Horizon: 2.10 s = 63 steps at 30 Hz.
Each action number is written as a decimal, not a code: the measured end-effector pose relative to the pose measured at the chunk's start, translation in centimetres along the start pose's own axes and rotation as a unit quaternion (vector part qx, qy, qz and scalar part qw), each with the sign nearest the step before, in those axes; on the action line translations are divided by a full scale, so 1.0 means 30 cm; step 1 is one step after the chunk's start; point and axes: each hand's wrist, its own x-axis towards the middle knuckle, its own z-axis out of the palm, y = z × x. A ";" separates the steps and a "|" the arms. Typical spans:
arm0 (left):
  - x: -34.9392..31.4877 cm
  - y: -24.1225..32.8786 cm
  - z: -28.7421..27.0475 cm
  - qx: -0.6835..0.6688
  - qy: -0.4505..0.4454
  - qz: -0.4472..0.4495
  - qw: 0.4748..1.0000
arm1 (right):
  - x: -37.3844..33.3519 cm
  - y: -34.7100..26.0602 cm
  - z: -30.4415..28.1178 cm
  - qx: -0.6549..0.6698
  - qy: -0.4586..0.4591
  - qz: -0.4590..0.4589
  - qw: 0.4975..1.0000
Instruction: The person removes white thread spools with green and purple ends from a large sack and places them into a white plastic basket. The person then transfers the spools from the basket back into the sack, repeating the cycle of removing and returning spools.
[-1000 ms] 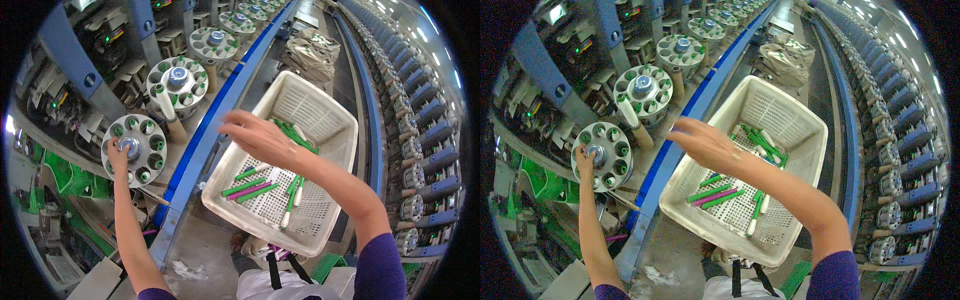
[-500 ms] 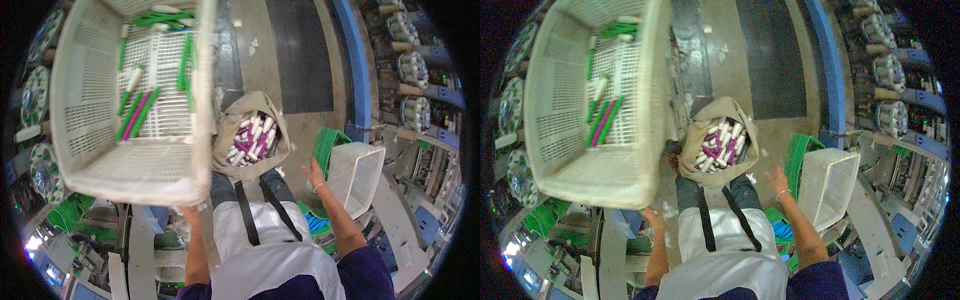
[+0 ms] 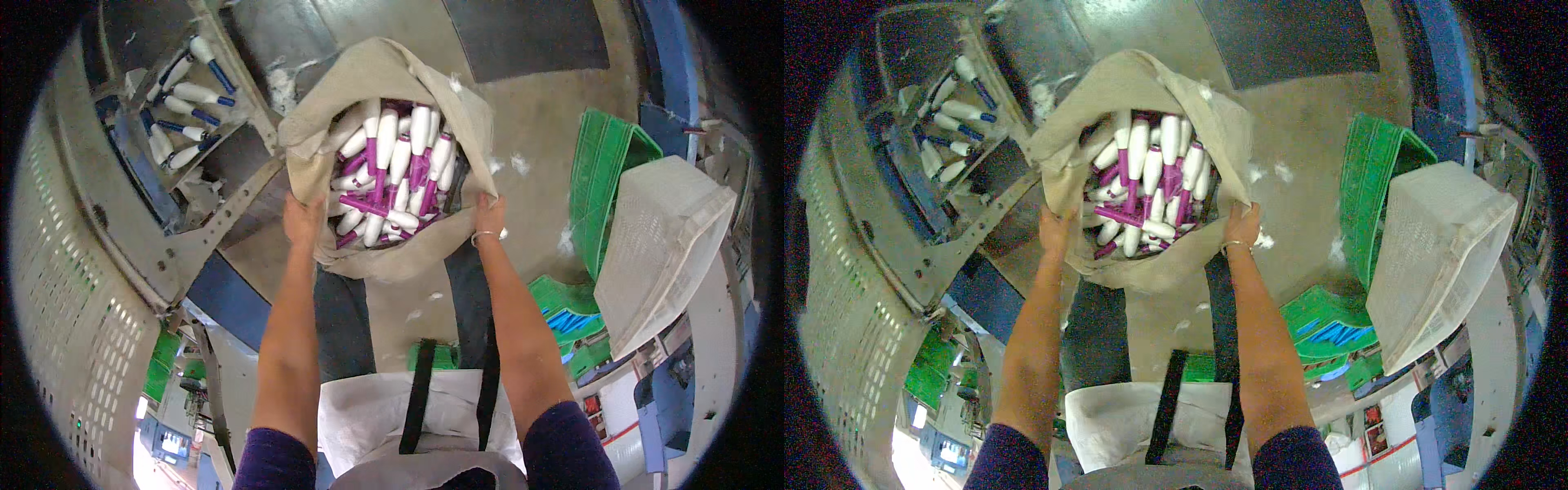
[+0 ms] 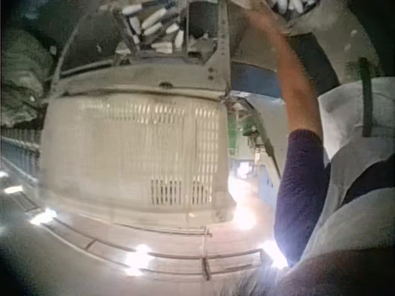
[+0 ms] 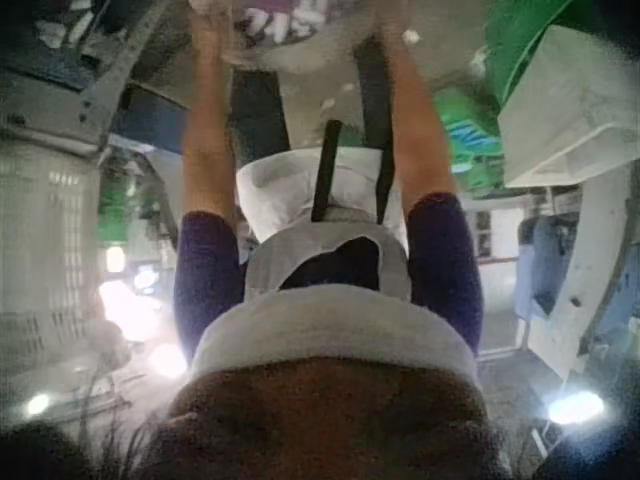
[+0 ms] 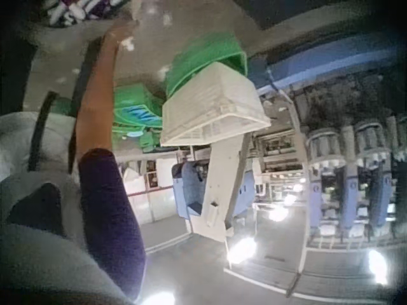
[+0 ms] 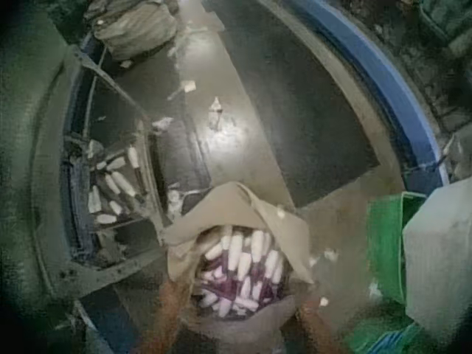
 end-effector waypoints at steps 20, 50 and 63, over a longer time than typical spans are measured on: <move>-1.079 0.558 -1.000 -0.253 -0.210 0.057 0.943 | -0.531 -0.517 -1.490 0.136 -0.175 -0.152 0.963; -0.564 2.224 -1.891 -0.113 -0.164 0.706 0.680 | -0.209 -2.487 -2.196 0.064 0.021 -0.388 0.919; 0.320 2.561 -2.506 -0.249 -0.128 0.447 0.849 | 0.311 -3.179 -1.957 0.035 0.011 -0.377 0.925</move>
